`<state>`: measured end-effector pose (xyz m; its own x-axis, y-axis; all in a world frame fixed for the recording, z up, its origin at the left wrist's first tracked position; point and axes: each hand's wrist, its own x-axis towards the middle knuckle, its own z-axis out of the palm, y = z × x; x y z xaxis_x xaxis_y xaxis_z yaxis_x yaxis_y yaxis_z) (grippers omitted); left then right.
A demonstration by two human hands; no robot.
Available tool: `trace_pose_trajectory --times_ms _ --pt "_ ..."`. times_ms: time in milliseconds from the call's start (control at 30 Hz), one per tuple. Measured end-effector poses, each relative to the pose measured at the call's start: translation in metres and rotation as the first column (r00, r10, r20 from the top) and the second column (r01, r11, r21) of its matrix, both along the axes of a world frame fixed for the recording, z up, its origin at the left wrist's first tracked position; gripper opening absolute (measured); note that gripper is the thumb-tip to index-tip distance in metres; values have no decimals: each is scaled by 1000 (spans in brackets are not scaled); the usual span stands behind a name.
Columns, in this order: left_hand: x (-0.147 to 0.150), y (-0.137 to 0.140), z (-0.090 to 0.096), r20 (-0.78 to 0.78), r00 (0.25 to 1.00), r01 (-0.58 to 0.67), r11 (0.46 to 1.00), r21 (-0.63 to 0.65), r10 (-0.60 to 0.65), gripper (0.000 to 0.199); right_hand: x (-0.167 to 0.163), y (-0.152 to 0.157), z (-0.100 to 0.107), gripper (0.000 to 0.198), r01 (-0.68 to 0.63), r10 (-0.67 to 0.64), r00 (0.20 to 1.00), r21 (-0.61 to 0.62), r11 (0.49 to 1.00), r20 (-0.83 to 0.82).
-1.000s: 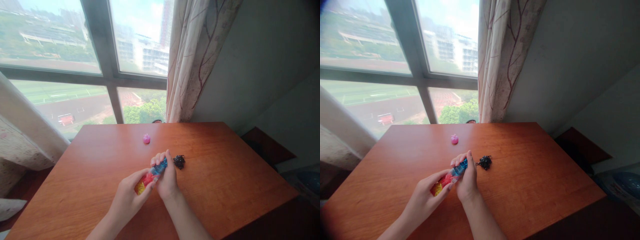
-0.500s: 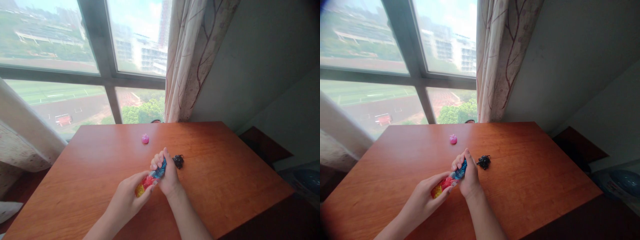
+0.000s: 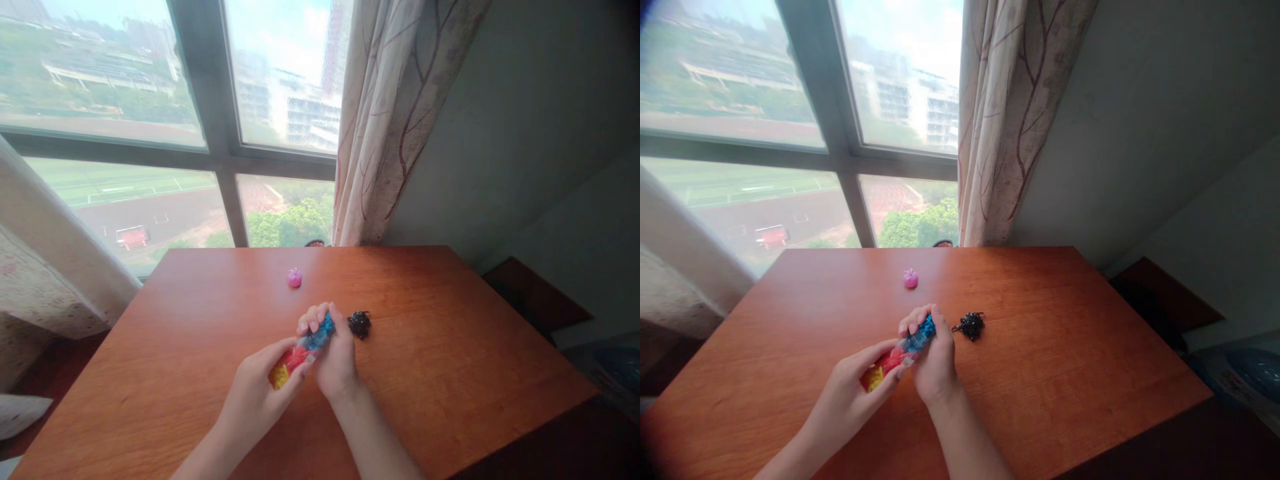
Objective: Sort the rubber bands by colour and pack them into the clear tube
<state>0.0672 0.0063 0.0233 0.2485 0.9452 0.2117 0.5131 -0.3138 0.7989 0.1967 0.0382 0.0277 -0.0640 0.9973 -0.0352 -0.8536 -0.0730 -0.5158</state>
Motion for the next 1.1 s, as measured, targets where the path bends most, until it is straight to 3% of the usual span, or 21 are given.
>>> trace_pose_trajectory --times_ms 333,533,800,1100 --pt "-3 1 -1 126 992 16 992 -122 0 31 -5 -4 1 19 -23 23 1000 -1 1000 -17" --pt "-6 0 0 107 994 7 997 -82 2 29 -3 -3 -1 5 -56 57 998 24 998 -40" --pt "-6 0 -2 51 999 14 1000 22 -15 24 3 3 -7 12 -129 127 984 -10 992 -121" --pt "-4 3 0 62 997 40 999 -24 -38 29 6 0 2 8 -78 80 996 49 996 -44"
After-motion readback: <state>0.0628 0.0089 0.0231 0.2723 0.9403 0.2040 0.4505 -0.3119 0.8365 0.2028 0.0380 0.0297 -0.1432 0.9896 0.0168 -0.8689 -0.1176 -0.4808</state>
